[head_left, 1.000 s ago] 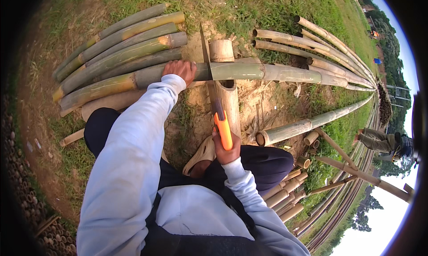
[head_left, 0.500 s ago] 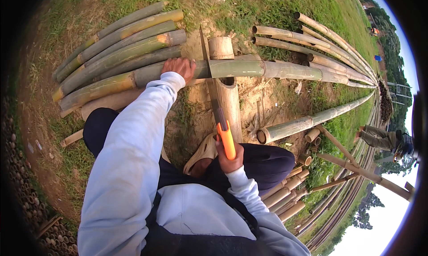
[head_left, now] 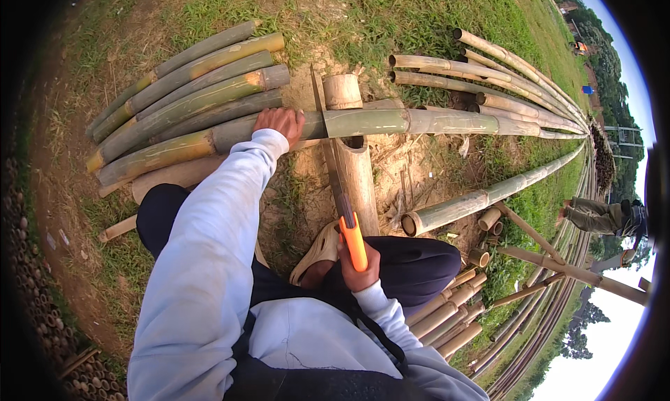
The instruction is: The person uses a hand saw to cut bamboo poles into shorter sections. They hold each pole steady with one hand and saw through it with the other, then place the cut pieces aside.
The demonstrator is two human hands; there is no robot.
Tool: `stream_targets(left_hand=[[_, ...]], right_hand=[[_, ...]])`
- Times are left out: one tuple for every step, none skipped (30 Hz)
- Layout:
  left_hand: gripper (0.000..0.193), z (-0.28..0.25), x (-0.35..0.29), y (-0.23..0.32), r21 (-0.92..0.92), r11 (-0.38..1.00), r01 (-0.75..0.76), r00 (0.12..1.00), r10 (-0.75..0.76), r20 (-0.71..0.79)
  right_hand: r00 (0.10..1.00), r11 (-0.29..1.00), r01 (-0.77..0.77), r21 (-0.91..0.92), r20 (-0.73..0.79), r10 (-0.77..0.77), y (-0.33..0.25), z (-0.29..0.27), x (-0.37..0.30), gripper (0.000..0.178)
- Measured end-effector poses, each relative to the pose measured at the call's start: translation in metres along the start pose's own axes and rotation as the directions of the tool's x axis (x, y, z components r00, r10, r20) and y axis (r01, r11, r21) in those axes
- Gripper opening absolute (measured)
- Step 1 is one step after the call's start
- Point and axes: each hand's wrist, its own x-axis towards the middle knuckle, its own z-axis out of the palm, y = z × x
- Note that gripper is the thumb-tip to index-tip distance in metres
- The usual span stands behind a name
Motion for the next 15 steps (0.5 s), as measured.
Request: stream_targets(left_hand=[[0.05, 0.0, 0.003, 0.003, -0.034, 0.999, -0.024, 0.999, 0.025, 0.045], [0.05, 0.0, 0.004, 0.004, -0.027, 0.999, -0.019, 0.998, 0.021, 0.055], [0.05, -0.003, 0.007, 0.008, -0.029, 0.999, -0.02, 0.998, 0.022, 0.06], [0.05, -0.005, 0.007, 0.008, -0.022, 1.0, -0.012, 0.998, 0.013, 0.064], [0.049, -0.002, 0.005, 0.0, -0.041, 0.999, -0.013, 0.999, 0.014, 0.041], [0.049, 0.003, -0.003, -0.002, -0.024, 1.0, -0.015, 0.999, 0.015, 0.035], [0.048, 0.003, -0.003, -0.006, -0.002, 1.0, -0.017, 1.0, 0.017, 0.013], [0.048, 0.002, 0.002, -0.01, 0.021, 1.0, -0.013, 1.0, 0.013, -0.012], [0.047, -0.004, 0.001, -0.004, -0.029, 1.0, 0.004, 0.999, -0.003, 0.051], [0.047, -0.004, -0.002, -0.005, -0.027, 1.0, 0.003, 0.999, -0.002, 0.034], [0.048, -0.005, -0.003, -0.001, -0.026, 1.0, -0.017, 1.0, 0.018, 0.017], [0.048, -0.008, -0.004, 0.002, -0.024, 0.999, -0.035, 0.999, 0.035, -0.001], [0.048, -0.015, -0.005, 0.006, -0.027, 1.0, -0.002, 1.0, 0.003, 0.029], [0.048, -0.014, -0.003, 0.004, -0.016, 1.0, 0.0, 0.999, 0.001, 0.04], [0.047, -0.013, 0.0, 0.009, -0.007, 1.0, -0.013, 0.999, 0.013, 0.05]], right_hand=[[1.0, 1.0, 0.01, -0.02, -0.005, -0.011, 0.008, 0.018, 0.038, 0.015], [1.0, 0.999, 0.028, -0.032, -0.003, -0.028, 0.013, 0.034, 0.07, 0.015], [0.998, 0.998, 0.061, -0.011, -0.027, -0.061, 0.005, 0.04, 0.086, 0.015], [0.994, 0.995, 0.096, 0.018, -0.043, -0.096, -0.001, 0.044, 0.092, 0.015], [0.995, 0.995, 0.093, 0.048, -0.026, -0.092, -0.004, 0.041, 0.084, 0.015], [0.997, 0.995, 0.076, 0.066, -0.011, -0.075, -0.006, 0.03, 0.062, 0.014], [0.997, 0.993, 0.075, 0.089, 0.002, -0.075, -0.01, 0.019, 0.043, 0.014], [1.0, 0.997, -0.01, 0.08, 0.014, 0.009, -0.016, 0.002, 0.007, 0.014], [0.989, 0.99, -0.136, 0.031, 0.058, 0.134, -0.018, -0.02, -0.03, 0.019], [0.991, 0.991, -0.13, 0.015, 0.038, 0.13, -0.022, -0.033, -0.063, 0.024], [0.996, 0.996, -0.092, 0.015, 0.017, 0.091, -0.031, -0.04, -0.084, 0.028], [0.994, 0.994, -0.101, -0.044, 0.04, 0.103, -0.036, -0.045, -0.089, 0.027], [0.996, 0.997, -0.079, -0.022, 0.027, 0.079, -0.029, -0.04, -0.078, 0.026], [0.998, 0.998, -0.056, 0.0, 0.014, 0.056, -0.019, -0.03, -0.054, 0.026], [0.998, 0.996, -0.063, 0.059, 0.006, 0.063, -0.002, -0.016, -0.022, 0.022]])
